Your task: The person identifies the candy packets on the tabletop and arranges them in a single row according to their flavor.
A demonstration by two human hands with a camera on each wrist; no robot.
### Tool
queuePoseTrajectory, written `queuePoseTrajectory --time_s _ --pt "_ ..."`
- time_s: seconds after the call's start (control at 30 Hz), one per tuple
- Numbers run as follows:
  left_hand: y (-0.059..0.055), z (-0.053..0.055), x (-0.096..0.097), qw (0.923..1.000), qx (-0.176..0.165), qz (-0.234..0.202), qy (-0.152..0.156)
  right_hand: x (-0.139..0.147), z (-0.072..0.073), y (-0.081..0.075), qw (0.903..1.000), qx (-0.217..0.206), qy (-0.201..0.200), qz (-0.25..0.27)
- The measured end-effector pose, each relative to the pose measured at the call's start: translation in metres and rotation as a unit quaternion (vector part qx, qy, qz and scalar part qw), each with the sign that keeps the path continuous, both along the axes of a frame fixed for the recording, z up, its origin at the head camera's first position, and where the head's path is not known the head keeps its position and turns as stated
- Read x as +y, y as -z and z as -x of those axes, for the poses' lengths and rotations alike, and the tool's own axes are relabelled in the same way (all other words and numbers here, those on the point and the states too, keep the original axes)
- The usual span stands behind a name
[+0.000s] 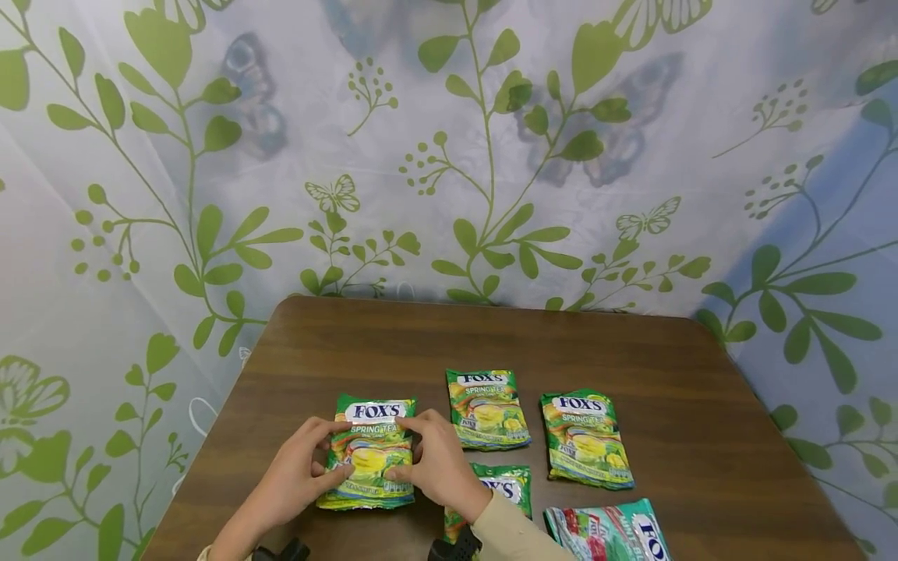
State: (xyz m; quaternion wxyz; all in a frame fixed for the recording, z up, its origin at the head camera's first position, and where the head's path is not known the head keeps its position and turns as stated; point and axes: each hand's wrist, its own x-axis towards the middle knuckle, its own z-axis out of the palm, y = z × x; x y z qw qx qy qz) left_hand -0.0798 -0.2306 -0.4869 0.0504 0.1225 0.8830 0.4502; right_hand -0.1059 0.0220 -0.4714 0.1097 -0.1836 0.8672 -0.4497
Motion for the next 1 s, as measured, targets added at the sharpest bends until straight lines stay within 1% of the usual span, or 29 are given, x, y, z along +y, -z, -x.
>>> queuePoseTrajectory --time_s 0.13,0.27,0.37,0.47,0.57,0.67,0.87,1.0 --pt "-0.005 0.016 -0.014 0.9986 0.048 0.022 0.000 -0.014 0.014 -0.003 0.9998 0.012 0.011 0.015" --pt "-0.006 0.034 -0.027 0.9971 0.069 0.033 0.005 -0.026 0.028 -0.003 0.9992 0.026 0.018 0.024" --pt "-0.008 0.047 -0.037 0.9972 0.067 0.033 0.006 -0.034 0.040 -0.003 0.9985 0.041 0.016 0.033" --pt "-0.011 0.062 -0.048 0.9977 0.060 0.032 0.007 -0.042 0.053 -0.002 0.9976 0.044 0.018 0.051" --pt "-0.012 0.077 -0.059 0.9979 0.052 0.037 0.011 -0.051 0.066 0.001 0.9970 0.029 0.022 0.068" --pt "-0.012 0.091 -0.068 0.9973 0.053 0.048 0.016 -0.061 0.079 0.004 0.9967 0.018 0.026 0.075" --pt "-0.011 0.112 -0.080 0.9953 0.061 0.073 0.019 -0.076 0.105 0.010 0.9963 -0.004 0.031 0.080" --pt "-0.009 0.123 -0.086 0.9943 0.060 0.088 0.005 -0.087 0.117 0.011 0.9953 -0.029 0.041 0.083"
